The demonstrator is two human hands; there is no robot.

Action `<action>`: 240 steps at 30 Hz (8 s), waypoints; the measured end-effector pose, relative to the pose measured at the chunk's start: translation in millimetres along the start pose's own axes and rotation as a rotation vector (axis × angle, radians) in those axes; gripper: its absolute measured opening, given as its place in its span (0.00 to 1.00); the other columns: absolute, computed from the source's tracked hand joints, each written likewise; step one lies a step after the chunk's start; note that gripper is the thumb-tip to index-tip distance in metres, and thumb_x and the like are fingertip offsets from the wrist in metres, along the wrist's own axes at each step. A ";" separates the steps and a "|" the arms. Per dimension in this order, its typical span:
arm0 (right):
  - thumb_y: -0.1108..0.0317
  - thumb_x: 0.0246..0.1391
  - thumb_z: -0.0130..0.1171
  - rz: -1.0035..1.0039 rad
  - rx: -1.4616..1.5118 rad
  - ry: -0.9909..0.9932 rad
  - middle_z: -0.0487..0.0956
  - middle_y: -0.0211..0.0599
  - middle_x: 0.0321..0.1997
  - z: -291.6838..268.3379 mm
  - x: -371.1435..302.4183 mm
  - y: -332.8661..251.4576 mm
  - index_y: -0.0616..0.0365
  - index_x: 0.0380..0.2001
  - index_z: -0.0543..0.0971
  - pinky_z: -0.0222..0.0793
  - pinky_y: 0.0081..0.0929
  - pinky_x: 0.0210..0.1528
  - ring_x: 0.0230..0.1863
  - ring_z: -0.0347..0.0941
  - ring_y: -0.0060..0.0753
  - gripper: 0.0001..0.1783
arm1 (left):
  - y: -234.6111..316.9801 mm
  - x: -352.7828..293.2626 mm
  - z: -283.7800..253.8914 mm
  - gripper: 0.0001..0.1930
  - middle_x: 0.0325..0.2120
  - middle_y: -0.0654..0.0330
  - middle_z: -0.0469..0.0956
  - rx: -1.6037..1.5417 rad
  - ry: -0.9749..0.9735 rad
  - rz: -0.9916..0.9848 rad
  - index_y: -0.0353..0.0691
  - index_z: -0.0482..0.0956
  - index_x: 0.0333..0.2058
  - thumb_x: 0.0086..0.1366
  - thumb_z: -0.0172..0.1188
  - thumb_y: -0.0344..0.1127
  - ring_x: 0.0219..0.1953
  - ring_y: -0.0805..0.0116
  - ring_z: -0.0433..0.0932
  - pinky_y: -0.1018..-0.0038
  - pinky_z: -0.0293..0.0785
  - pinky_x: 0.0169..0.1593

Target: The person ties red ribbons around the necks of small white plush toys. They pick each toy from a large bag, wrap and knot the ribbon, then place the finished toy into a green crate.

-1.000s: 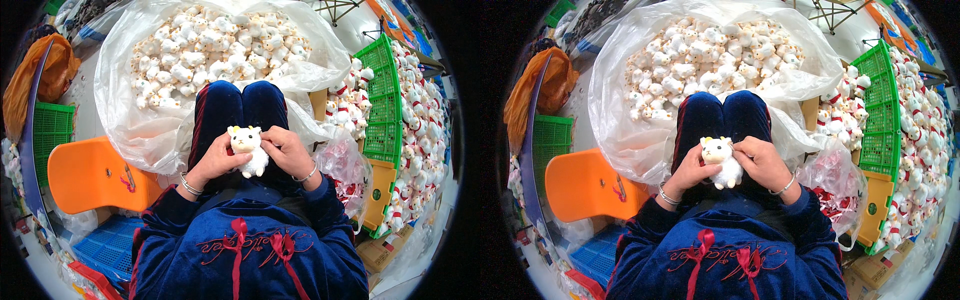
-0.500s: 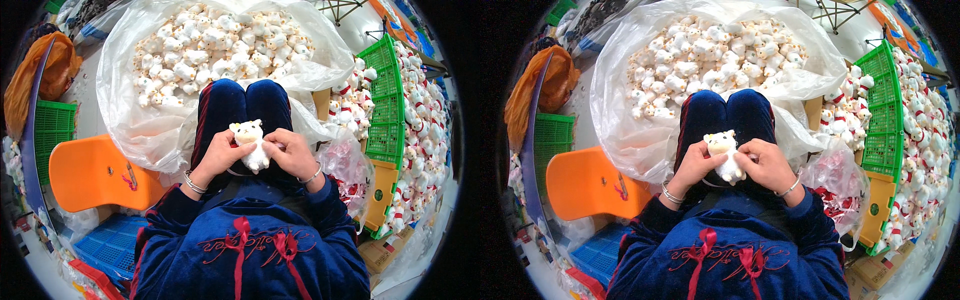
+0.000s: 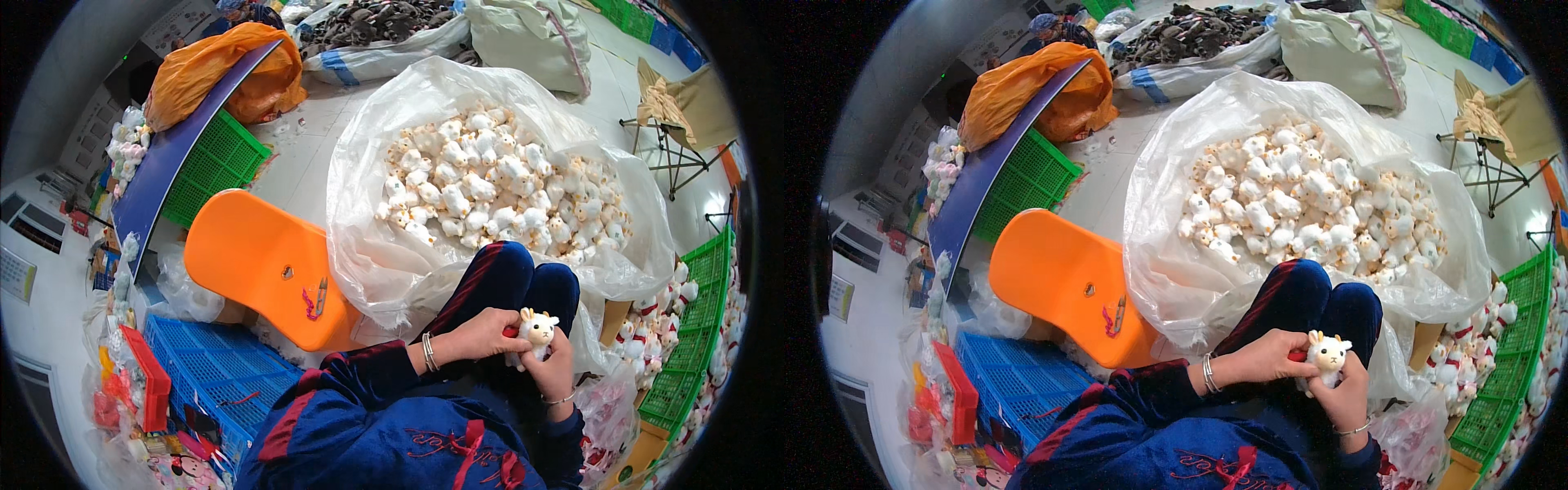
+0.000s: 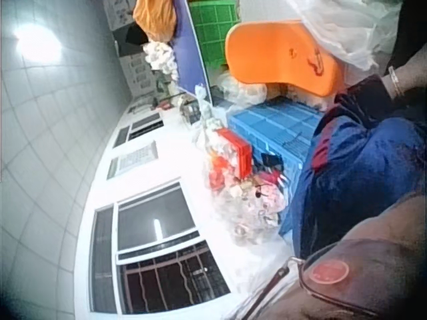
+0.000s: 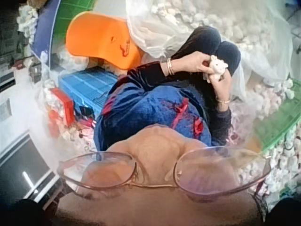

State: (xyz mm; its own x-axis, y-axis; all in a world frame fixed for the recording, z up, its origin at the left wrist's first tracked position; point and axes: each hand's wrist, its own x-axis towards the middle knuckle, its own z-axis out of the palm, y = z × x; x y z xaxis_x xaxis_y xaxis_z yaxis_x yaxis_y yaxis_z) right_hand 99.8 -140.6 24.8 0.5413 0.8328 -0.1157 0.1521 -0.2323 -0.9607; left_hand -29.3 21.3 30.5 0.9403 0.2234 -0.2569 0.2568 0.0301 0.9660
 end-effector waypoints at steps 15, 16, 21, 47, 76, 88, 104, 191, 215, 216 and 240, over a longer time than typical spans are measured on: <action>0.65 0.53 0.71 -0.148 -0.047 -0.025 0.81 0.38 0.42 -6.3 -9.7 -0.1 0.64 0.45 0.79 0.75 0.29 0.47 0.44 0.78 0.28 0.20 | -1.7 9.1 8.0 0.26 0.41 0.54 0.79 0.140 0.059 0.119 0.34 0.79 0.46 0.54 0.75 0.44 0.42 0.65 0.80 0.68 0.77 0.47; 0.64 0.53 0.71 -0.163 -0.076 -0.110 0.80 0.38 0.43 -10.1 -6.3 -3.4 0.62 0.47 0.79 0.75 0.30 0.47 0.43 0.78 0.31 0.20 | -8.2 8.1 5.5 0.24 0.42 0.56 0.81 0.183 0.091 0.188 0.35 0.79 0.49 0.56 0.74 0.39 0.45 0.67 0.81 0.68 0.78 0.50; 0.70 0.59 0.64 -0.532 -0.156 -0.136 0.75 0.40 0.37 -66.9 -1.0 -41.2 0.60 0.40 0.80 0.72 0.34 0.43 0.39 0.75 0.39 0.08 | -22.1 -0.7 -2.7 0.17 0.45 0.58 0.84 0.015 0.021 -0.076 0.34 0.81 0.52 0.64 0.64 0.31 0.46 0.70 0.83 0.68 0.80 0.51; 0.37 0.58 0.56 -1.098 0.299 -0.737 0.71 0.28 0.34 -146.8 -92.7 -182.1 0.65 0.43 0.78 0.61 0.31 0.41 0.35 0.66 0.31 0.35 | -57.4 6.1 -4.5 0.32 0.43 0.56 0.82 -0.106 -0.053 -0.042 0.28 0.78 0.51 0.60 0.67 0.54 0.44 0.66 0.82 0.70 0.77 0.49; 0.22 0.63 0.35 0.004 1.159 0.191 0.62 0.27 0.37 -106.8 -92.8 11.5 0.76 0.71 0.57 0.63 0.32 0.50 0.41 0.60 0.27 0.60 | -13.4 9.8 9.1 0.21 0.43 0.57 0.83 -0.144 -0.077 -0.082 0.31 0.80 0.49 0.59 0.66 0.36 0.44 0.71 0.82 0.72 0.77 0.51; 0.34 0.69 0.39 0.103 1.123 0.296 0.70 0.29 0.40 -103.5 -83.9 41.8 0.71 0.64 0.69 0.66 0.30 0.47 0.41 0.65 0.26 0.45 | -11.6 16.6 9.9 0.22 0.45 0.58 0.83 -0.231 -0.140 -0.128 0.32 0.78 0.52 0.61 0.67 0.36 0.46 0.72 0.81 0.72 0.77 0.53; 0.59 0.55 0.64 0.420 -0.610 0.735 0.83 0.53 0.31 -200.5 16.1 210.8 0.63 0.33 0.83 0.76 0.40 0.41 0.36 0.82 0.52 0.15 | -2.6 36.4 5.7 0.19 0.44 0.59 0.81 -0.109 -0.036 -0.071 0.34 0.81 0.48 0.58 0.68 0.35 0.46 0.69 0.81 0.71 0.75 0.53; 0.53 0.50 0.73 0.061 -0.594 -0.263 0.79 0.41 0.17 -41.7 109.7 -4.6 0.66 0.25 0.84 0.69 0.30 0.26 0.20 0.75 0.27 0.22 | -21.9 86.0 -55.5 0.18 0.22 0.47 0.82 0.380 0.031 0.008 0.33 0.84 0.26 0.58 0.67 0.47 0.25 0.56 0.82 0.62 0.75 0.32; 0.69 0.53 0.65 0.122 -0.363 -0.194 0.80 0.28 0.22 -64.0 118.6 5.4 0.65 0.25 0.81 0.67 0.22 0.28 0.24 0.71 0.18 0.09 | -12.5 102.4 -56.8 0.14 0.22 0.50 0.83 0.426 0.064 -0.063 0.35 0.85 0.26 0.55 0.68 0.43 0.27 0.56 0.83 0.62 0.77 0.34; 0.69 0.53 0.66 0.140 -0.342 -0.199 0.80 0.30 0.22 -64.5 119.2 5.5 0.65 0.25 0.81 0.68 0.23 0.29 0.24 0.72 0.19 0.09 | -11.3 102.0 -58.1 0.14 0.23 0.49 0.83 0.429 0.054 -0.063 0.35 0.85 0.26 0.55 0.68 0.43 0.27 0.56 0.83 0.62 0.77 0.34; 0.74 0.61 0.62 -0.040 0.040 0.166 0.78 0.28 0.35 -18.1 81.6 14.5 0.65 0.37 0.82 0.68 0.17 0.41 0.37 0.72 0.16 0.05 | -18.0 67.6 -28.1 0.09 0.23 0.67 0.79 0.129 0.461 0.247 0.33 0.85 0.36 0.65 0.68 0.34 0.26 0.81 0.72 0.78 0.70 0.31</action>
State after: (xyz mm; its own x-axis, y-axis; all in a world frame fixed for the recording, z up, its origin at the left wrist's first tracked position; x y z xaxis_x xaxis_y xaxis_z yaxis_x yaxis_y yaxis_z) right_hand 161.2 -85.1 6.0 0.6649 0.7460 -0.0367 0.1454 -0.1775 -0.9733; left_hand 23.3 63.2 -3.4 0.7880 0.6140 0.0450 0.0930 -0.1909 0.9772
